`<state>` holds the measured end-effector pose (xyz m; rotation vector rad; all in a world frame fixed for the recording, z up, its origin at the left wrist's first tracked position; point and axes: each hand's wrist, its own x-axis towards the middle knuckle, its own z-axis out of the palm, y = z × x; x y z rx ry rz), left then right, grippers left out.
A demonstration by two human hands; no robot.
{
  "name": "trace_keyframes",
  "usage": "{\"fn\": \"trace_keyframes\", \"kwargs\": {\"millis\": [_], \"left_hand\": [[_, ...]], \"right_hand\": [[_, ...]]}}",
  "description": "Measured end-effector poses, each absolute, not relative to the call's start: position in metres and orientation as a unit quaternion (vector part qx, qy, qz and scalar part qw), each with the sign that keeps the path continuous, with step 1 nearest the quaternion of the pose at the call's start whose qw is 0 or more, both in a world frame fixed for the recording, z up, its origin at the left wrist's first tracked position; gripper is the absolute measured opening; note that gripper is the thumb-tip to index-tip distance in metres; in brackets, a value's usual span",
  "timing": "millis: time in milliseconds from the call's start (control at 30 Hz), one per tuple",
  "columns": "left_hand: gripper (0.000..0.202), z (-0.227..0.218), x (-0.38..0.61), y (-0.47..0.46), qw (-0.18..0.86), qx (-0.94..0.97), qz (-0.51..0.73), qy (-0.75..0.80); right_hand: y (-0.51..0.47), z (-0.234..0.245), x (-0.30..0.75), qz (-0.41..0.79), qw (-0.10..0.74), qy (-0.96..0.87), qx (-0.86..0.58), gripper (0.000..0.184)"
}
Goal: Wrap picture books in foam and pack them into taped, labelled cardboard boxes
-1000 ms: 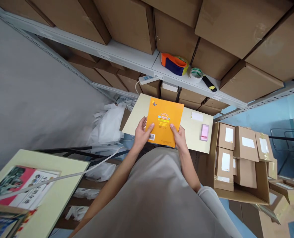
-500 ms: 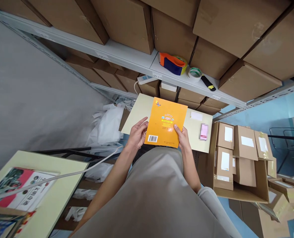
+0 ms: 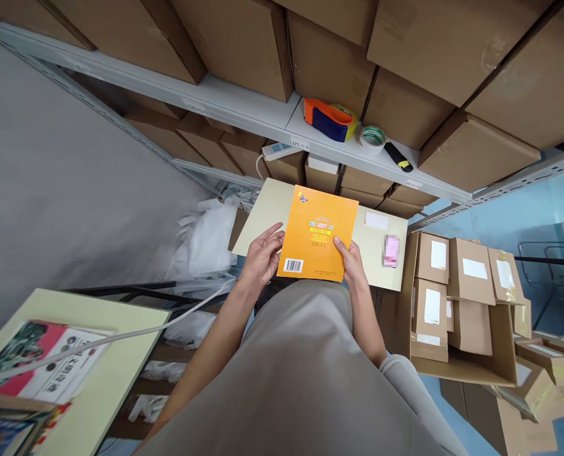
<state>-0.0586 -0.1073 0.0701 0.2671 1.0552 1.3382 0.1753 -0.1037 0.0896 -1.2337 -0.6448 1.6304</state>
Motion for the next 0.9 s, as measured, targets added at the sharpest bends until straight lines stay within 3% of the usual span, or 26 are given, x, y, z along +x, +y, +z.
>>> {"fn": "trace_keyframes", "kwargs": {"millis": [267,400,500,700,900], "left_hand": [[0.065,0.069,-0.059,-0.111,0.67,0.118,0.587,0.438],[0.05,0.072,-0.056,-0.115,0.713,0.138,0.55,0.414],[0.059,0.075,-0.055,-0.118,0.72,0.179,0.506,0.439],[0.065,0.076,-0.051,-0.116,0.601,0.256,0.542,0.528],[0.04,0.082,-0.043,-0.128,0.433,0.427,0.542,0.58]], "right_hand": [[-0.102,0.088,0.177,0.668,0.473,-0.27,-0.507,0.067],[-0.103,0.088,0.177,0.663,0.462,-0.294,-0.51,0.066],[-0.1,0.085,0.175,0.651,0.444,-0.336,-0.516,0.063],[-0.091,0.072,0.157,0.459,0.493,-0.423,-0.606,0.08],[-0.113,0.081,0.114,0.569,0.429,-0.454,-0.535,0.079]]}}
